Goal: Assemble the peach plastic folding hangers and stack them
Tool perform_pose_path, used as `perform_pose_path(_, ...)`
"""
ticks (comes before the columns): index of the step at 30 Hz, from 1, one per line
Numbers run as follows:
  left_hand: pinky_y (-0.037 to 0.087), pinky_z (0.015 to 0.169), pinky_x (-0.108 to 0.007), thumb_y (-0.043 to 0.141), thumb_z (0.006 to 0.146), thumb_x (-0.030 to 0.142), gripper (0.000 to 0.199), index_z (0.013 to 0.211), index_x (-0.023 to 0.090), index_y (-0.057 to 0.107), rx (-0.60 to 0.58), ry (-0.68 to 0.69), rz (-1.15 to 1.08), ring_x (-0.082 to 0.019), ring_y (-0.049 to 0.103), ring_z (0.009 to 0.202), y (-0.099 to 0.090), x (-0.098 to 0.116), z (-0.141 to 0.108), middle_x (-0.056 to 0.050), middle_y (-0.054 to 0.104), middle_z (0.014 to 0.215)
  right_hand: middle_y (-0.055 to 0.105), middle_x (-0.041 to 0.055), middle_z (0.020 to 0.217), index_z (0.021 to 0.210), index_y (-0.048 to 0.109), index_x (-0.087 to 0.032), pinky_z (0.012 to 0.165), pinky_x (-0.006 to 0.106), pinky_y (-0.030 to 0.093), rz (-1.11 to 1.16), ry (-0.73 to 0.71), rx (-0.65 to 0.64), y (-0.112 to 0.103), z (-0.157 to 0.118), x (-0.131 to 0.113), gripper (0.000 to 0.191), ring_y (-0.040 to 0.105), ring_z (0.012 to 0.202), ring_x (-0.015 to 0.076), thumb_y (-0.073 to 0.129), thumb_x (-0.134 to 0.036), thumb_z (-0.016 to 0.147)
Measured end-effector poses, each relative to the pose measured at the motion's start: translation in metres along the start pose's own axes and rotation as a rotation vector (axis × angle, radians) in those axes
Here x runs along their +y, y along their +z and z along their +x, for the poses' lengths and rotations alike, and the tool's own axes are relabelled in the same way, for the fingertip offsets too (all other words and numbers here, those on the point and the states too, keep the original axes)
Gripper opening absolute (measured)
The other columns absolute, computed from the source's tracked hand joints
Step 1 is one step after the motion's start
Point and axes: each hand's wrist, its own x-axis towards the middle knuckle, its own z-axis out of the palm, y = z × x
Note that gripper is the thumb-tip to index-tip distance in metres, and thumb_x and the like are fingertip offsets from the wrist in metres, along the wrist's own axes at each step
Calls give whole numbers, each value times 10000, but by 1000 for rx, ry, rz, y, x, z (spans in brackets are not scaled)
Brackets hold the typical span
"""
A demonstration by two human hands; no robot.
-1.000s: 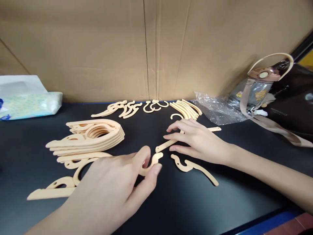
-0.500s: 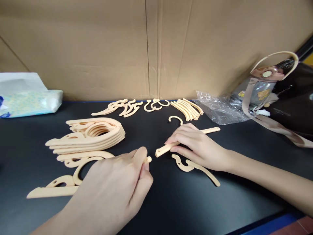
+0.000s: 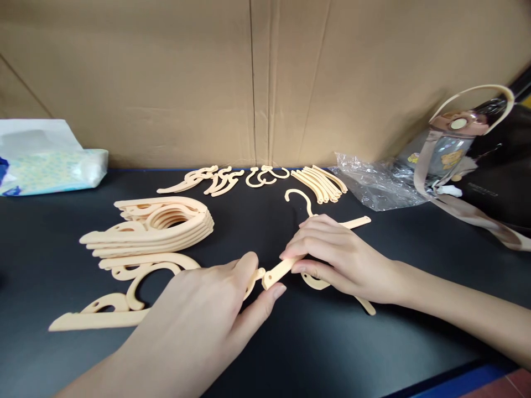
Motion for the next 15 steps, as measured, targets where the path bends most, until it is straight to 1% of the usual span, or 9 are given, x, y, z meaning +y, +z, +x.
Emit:
perform_pose_path(2,212,418,-259,328,946,344,298,662,252,331,-36,-4,-21,-162,497,371,-1,1,0,54,481,506,692,41,908,1013,604,-160,826,330,432,0,1,2,1,0,0,94,579,837,154,522,-199,990)
perform_pose_path(6,249,450,-271,290,950,321,285,683,248,358,-147,-16,-46,-182,563,445,-5,2,0,29,543,560,697,56,902,1005,626,-136,775,320,441,-17,-19,16,2,0,-2,115,590,826,158,525,-189,986)
perform_pose_path(10,272,468,-290,272,958,290,290,707,238,408,-237,-21,3,-213,608,486,-6,2,1,5,586,592,707,61,911,1006,641,-124,742,306,452,-44,-9,0,3,0,-4,149,608,812,157,510,-193,992)
perform_pose_path(13,276,463,-297,268,960,241,293,725,228,442,-238,2,35,-218,622,486,-4,2,1,1,603,599,712,62,926,1009,642,-126,723,292,463,-59,-3,-5,4,0,-4,156,618,810,154,505,-200,994)
perform_pose_path(15,262,447,-299,265,960,222,312,706,228,446,-214,42,72,-214,609,452,-2,2,0,1,599,578,712,66,927,1016,640,-126,714,283,469,-60,-9,3,4,-1,-4,165,623,806,152,496,-204,998)
